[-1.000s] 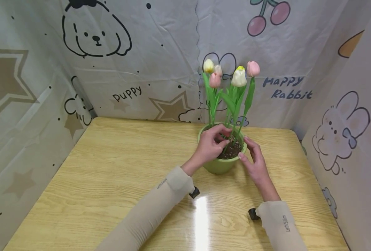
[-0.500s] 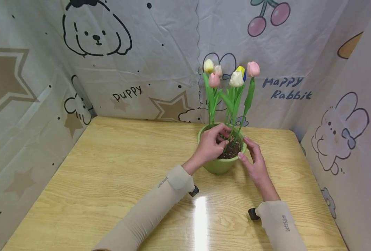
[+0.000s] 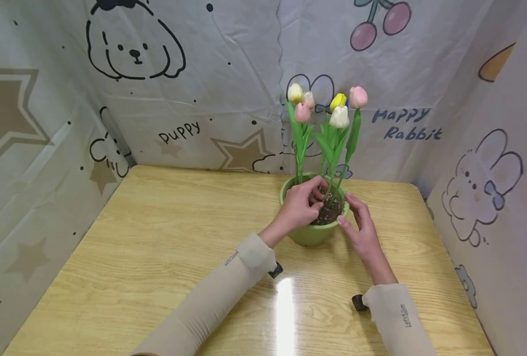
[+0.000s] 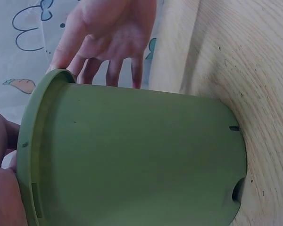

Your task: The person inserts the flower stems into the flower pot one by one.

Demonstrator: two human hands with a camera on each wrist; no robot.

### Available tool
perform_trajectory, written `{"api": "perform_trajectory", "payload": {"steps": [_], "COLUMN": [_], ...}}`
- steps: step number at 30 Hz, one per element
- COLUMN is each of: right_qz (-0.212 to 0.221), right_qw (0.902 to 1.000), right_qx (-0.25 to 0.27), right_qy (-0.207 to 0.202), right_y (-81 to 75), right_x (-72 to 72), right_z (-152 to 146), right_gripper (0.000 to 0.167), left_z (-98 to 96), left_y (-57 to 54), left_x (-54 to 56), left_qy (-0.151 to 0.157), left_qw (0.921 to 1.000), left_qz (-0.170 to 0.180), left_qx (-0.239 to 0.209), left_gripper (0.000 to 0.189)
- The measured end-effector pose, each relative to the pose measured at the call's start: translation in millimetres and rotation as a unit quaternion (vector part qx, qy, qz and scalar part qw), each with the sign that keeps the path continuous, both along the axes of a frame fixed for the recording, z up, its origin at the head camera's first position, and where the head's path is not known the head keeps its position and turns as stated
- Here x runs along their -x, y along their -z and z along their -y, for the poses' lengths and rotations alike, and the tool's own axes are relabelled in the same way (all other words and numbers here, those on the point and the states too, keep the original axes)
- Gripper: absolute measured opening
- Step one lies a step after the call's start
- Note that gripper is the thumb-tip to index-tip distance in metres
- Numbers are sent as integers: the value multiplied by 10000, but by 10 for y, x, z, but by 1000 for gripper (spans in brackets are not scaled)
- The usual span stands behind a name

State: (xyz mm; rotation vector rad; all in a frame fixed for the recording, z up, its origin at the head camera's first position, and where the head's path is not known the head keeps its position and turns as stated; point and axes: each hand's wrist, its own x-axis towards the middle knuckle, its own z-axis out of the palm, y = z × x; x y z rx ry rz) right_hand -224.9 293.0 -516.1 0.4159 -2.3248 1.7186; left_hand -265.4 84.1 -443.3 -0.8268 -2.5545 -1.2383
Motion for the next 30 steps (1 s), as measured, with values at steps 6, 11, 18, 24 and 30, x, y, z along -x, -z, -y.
{"api": "perform_trajectory", "payload": {"steps": [6, 11, 18, 24, 30], "right_qz": [36, 34, 57, -16, -30], "right_qw": [10000, 10000, 9998, 9999, 9998], "right_qx": [-45, -74, -190, -161, -172], "right_qy": [-52, -38, 3, 14, 34], "right_y": [-5, -8, -23, -15, 10], "right_x": [22, 19, 29, 51, 15], "right_z": [26, 16, -12, -32, -31], "right_gripper": [57, 58, 59, 58, 58], "left_z": [25, 9, -16, -17, -29], "left_y": [0, -3, -9, -12, 21], "left_x": [7, 18, 40, 38, 5], "left_qy": [17, 9, 7, 121, 101], "left_qw": [9999, 10000, 10000, 9997, 9990], "left_qz": [35, 50, 49, 143, 196], "left_qx": [107, 32, -87, -162, -380], "left_gripper": [44, 46, 40, 33, 31]}}
